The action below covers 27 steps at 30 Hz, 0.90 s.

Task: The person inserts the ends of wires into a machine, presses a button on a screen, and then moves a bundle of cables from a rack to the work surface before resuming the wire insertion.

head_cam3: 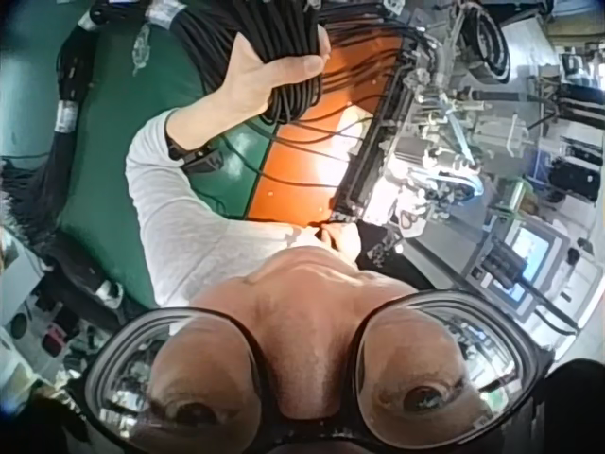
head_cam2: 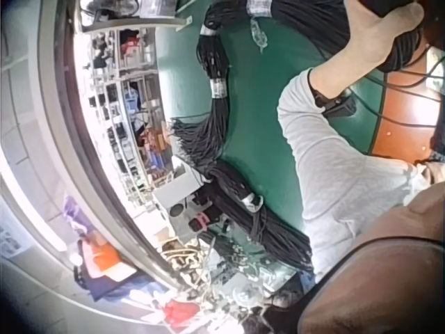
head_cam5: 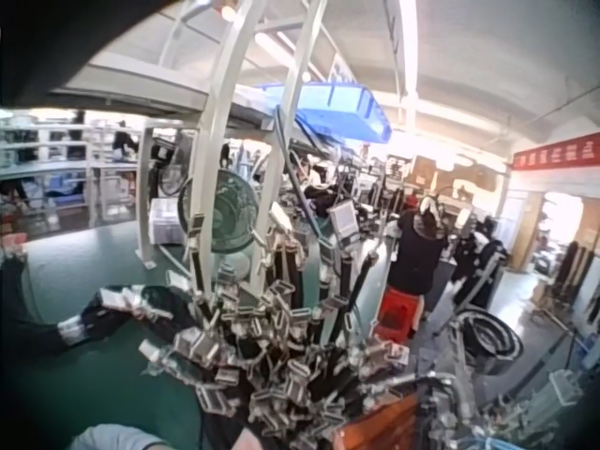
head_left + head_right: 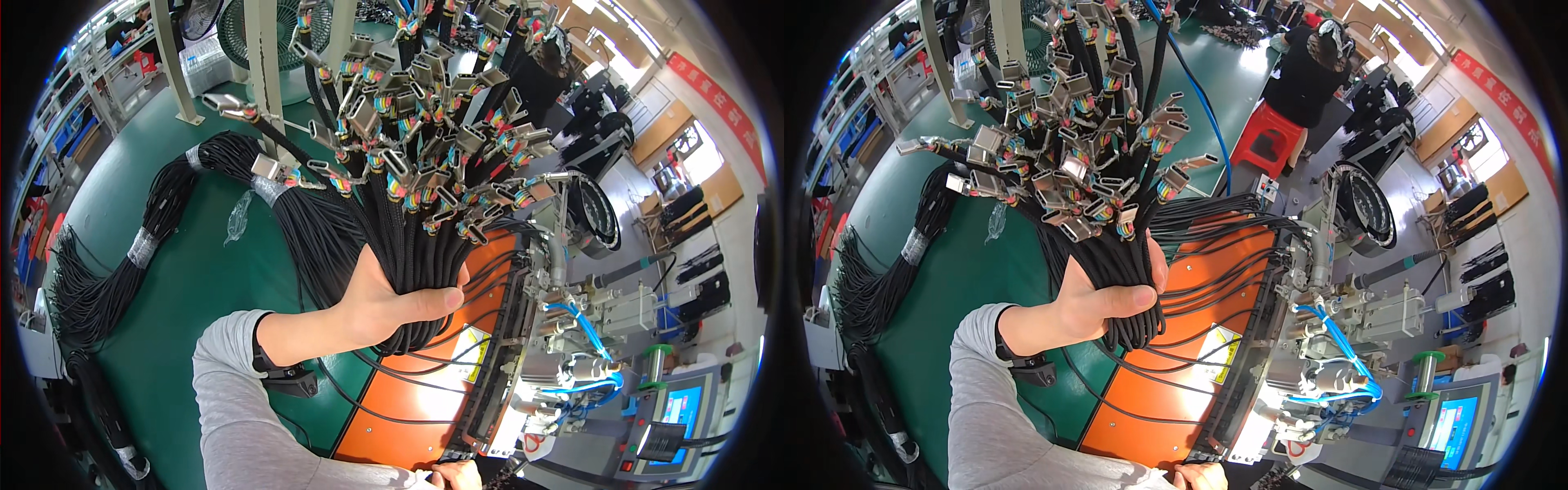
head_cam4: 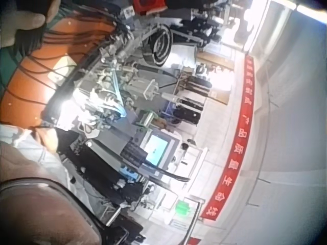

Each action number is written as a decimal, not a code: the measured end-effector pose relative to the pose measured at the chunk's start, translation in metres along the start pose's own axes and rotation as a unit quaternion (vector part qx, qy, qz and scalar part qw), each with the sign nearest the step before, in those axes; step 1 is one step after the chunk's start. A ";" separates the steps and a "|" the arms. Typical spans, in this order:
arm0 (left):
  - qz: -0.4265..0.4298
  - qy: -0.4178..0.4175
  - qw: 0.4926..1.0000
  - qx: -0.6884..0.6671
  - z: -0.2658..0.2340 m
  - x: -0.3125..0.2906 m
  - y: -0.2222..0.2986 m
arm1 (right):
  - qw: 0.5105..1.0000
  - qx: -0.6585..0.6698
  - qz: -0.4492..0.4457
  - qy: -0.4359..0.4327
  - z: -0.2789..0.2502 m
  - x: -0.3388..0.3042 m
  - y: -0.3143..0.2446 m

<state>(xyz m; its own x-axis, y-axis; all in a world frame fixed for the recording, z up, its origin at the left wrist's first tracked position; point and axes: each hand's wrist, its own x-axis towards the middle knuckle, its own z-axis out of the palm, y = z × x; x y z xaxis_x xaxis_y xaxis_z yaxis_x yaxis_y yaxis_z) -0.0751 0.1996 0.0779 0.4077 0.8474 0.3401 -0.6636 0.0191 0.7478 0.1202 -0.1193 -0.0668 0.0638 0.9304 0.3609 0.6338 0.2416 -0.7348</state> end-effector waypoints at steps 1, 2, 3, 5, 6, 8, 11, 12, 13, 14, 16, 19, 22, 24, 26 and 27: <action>0.019 -0.003 1.000 -0.012 0.001 0.000 -0.001 | 1.000 0.001 0.000 0.002 0.000 -0.001 0.000; 0.006 -0.001 1.000 0.002 0.001 0.000 0.000 | 1.000 0.000 0.000 0.003 0.000 -0.001 0.000; -0.007 0.002 1.000 0.015 0.001 0.000 0.001 | 1.000 -0.001 -0.001 0.005 0.000 -0.002 0.000; -0.025 0.005 0.999 0.026 0.003 0.000 0.003 | 1.000 -0.002 -0.001 0.009 0.001 -0.002 -0.001; -0.029 0.007 0.999 0.023 0.004 0.001 0.004 | 1.000 -0.003 -0.003 0.012 0.002 0.000 -0.003; -0.030 0.007 0.999 0.028 0.003 0.001 0.005 | 1.000 -0.007 -0.008 0.016 0.002 0.005 -0.008; -0.011 0.014 0.995 0.099 -0.003 -0.002 -0.001 | 0.999 -0.019 -0.032 0.030 0.000 0.022 -0.017; 0.001 0.022 0.988 0.150 -0.005 -0.002 -0.004 | 0.998 -0.024 -0.049 0.035 -0.003 0.028 -0.019; 0.034 0.022 0.982 0.184 -0.006 0.001 -0.011 | 0.996 -0.030 -0.069 0.041 -0.006 0.035 -0.020; 0.081 0.054 0.980 0.173 -0.007 0.007 -0.017 | 0.995 -0.037 -0.082 0.047 -0.009 0.040 -0.022; 0.202 0.087 0.960 0.170 -0.017 0.050 -0.032 | 0.992 -0.034 -0.114 0.031 -0.013 0.046 -0.023; 0.340 0.176 0.770 0.511 -0.038 0.141 -0.041 | 0.989 -0.056 -0.135 0.028 -0.015 0.042 -0.020; 0.262 0.169 0.674 0.670 -0.052 0.194 -0.045 | 0.988 -0.084 -0.122 0.046 -0.011 0.027 -0.017; 0.405 0.167 0.521 0.733 -0.043 0.189 -0.045 | 0.985 -0.032 -0.126 0.110 -0.008 0.024 -0.016; 0.508 0.116 0.575 0.631 -0.014 0.154 -0.042 | 0.980 0.003 -0.135 0.148 -0.011 0.023 -0.012; 0.464 0.129 0.623 0.616 0.005 0.118 -0.045 | 0.973 0.030 -0.146 0.177 -0.016 0.020 -0.009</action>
<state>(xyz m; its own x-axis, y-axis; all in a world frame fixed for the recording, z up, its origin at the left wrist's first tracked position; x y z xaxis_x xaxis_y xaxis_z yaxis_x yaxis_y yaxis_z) 0.0060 0.2963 0.0878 -0.0137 0.2496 0.9682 0.5120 -0.8300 0.2213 0.1282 -0.1072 -0.0441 0.1553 0.6697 0.7263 0.6197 0.5065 -0.5995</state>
